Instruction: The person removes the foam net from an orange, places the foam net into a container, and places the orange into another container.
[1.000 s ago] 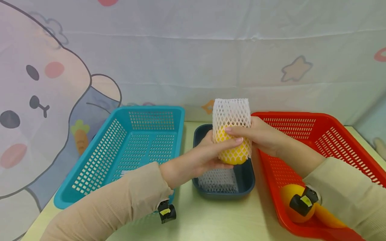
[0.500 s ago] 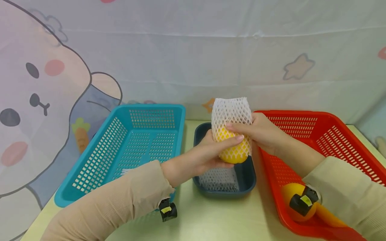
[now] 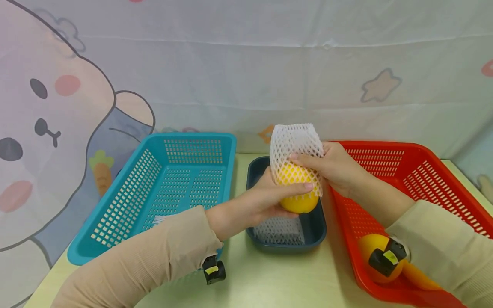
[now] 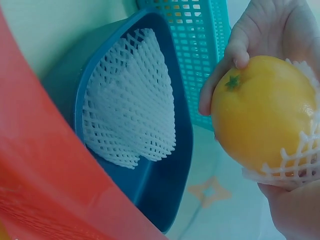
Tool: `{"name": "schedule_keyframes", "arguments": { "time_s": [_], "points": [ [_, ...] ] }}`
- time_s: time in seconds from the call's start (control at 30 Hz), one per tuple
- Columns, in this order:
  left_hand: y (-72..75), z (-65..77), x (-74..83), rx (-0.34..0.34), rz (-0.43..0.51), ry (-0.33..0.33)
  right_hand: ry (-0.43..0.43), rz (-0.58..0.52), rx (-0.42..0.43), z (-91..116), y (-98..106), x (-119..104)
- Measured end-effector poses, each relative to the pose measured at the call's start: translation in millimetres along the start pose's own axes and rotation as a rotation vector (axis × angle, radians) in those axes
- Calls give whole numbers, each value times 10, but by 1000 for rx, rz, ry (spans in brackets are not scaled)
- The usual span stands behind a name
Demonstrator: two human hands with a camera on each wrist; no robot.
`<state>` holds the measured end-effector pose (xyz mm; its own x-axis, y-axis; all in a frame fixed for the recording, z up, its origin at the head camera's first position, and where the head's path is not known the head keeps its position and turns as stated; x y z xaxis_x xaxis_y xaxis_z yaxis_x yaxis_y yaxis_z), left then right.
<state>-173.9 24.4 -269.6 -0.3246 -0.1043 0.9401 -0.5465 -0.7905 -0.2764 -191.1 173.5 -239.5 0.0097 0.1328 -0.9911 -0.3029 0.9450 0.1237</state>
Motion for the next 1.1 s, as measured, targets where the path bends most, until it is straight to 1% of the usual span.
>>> {"name": "schedule_keyframes", "arguments": {
  "time_s": [0.13,0.2,0.27,0.33,0.47,0.53,0.67,0.9,1.1],
  "points": [
    [-3,12,-7,14,-8,17,-8,5,31,-2,-3,-3],
    [-5,19,-9,17,-10,20,-16,-1,23,-2,2,-5],
    [-9,24,-9,14,-14,17,-22,-8,-6,-2,13,-5],
    [-14,27,0,9,-15,3,-29,-7,-54,5,25,-10],
    [-12,26,23,10,-16,-20,-51,43,-149,19,32,-11],
    [-8,28,31,10,-18,-22,-69,60,-162,22,22,-7],
    [-8,26,27,2,-15,-16,-86,33,-132,20,2,-1],
    [-4,32,6,12,4,-19,-40,35,-97,17,-17,-4],
    [-7,28,-4,20,0,-10,-23,31,-59,4,-11,11]
  ]
}}
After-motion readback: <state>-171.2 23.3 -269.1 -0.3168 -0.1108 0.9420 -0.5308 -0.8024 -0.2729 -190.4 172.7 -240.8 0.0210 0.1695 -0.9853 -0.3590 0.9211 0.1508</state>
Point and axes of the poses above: each hand's wrist, its own z-axis away from the middle knuckle, its own y-axis out of the back of the hand, x = y × z, the point moved 2 cm from there along -z, towards the middle knuckle, and after that the axes turned 4 degrees about -x, right-handed, at the moved point
